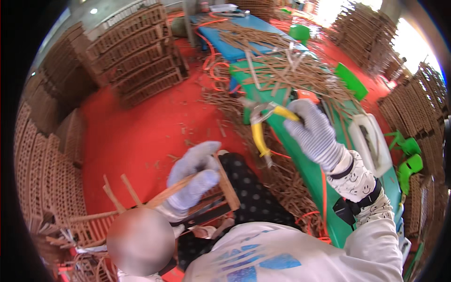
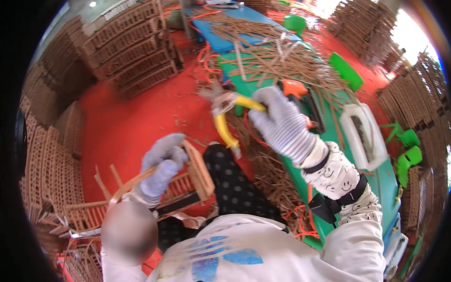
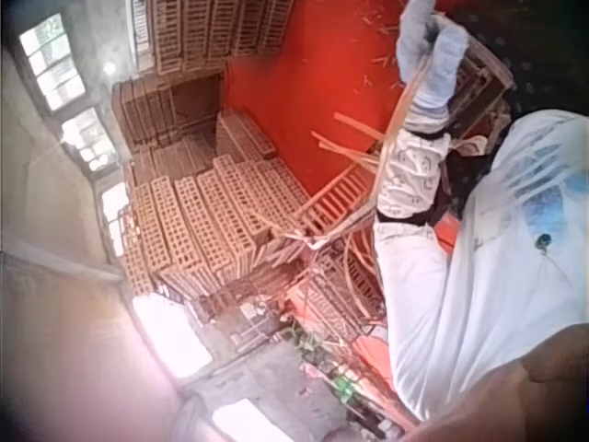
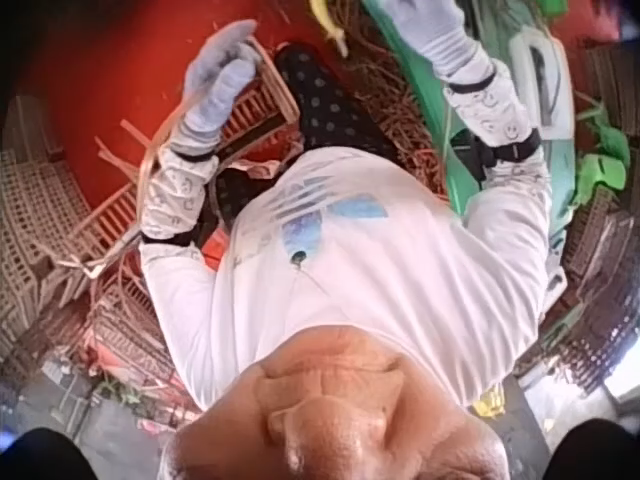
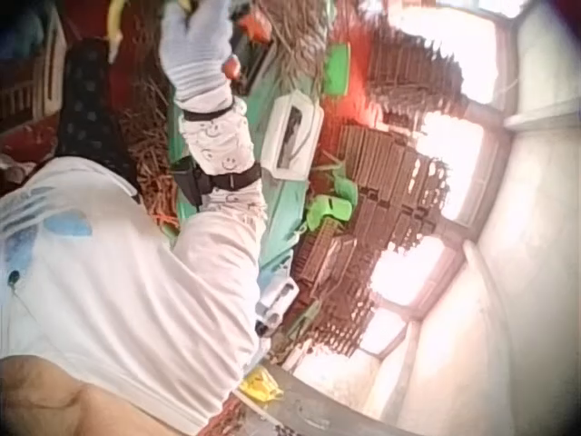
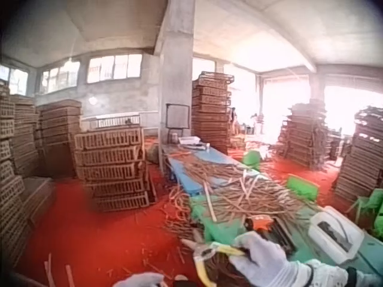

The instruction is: Attach rattan strips to a chair frame using a pneumatic nail gun and pliers.

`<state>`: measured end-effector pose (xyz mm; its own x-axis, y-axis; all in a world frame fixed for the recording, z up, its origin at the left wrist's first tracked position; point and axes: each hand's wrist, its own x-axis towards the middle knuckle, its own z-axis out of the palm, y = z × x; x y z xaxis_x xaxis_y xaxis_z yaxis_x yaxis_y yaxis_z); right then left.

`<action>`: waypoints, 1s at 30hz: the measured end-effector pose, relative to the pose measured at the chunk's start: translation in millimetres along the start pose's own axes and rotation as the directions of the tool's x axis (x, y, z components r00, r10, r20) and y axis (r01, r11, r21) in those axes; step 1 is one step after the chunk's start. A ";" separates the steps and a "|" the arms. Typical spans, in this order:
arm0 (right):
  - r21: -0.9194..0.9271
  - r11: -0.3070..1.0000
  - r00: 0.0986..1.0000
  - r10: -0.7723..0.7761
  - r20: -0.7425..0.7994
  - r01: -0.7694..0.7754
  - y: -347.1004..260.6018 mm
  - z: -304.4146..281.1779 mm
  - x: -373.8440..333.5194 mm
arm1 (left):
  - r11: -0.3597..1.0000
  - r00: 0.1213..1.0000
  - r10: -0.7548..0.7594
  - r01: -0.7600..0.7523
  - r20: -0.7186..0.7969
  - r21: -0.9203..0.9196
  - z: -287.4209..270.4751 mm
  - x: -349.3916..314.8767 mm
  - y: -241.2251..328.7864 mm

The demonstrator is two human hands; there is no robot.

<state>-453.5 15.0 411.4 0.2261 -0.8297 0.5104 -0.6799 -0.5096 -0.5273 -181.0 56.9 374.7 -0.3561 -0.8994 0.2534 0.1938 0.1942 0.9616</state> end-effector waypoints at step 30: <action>-0.208 0.976 0.856 0.054 0.513 0.064 4.3 24.9 12.9 | 0.753 0.977 0.159 -0.025 -0.144 0.657 -11.4 -0.4 14.7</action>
<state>-436.1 -3.6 398.8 0.5154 -0.8549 0.0602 -0.7945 -0.5029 -0.3404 -167.6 55.7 387.5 -0.1854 -0.9042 0.3849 -0.4455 0.4264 0.7872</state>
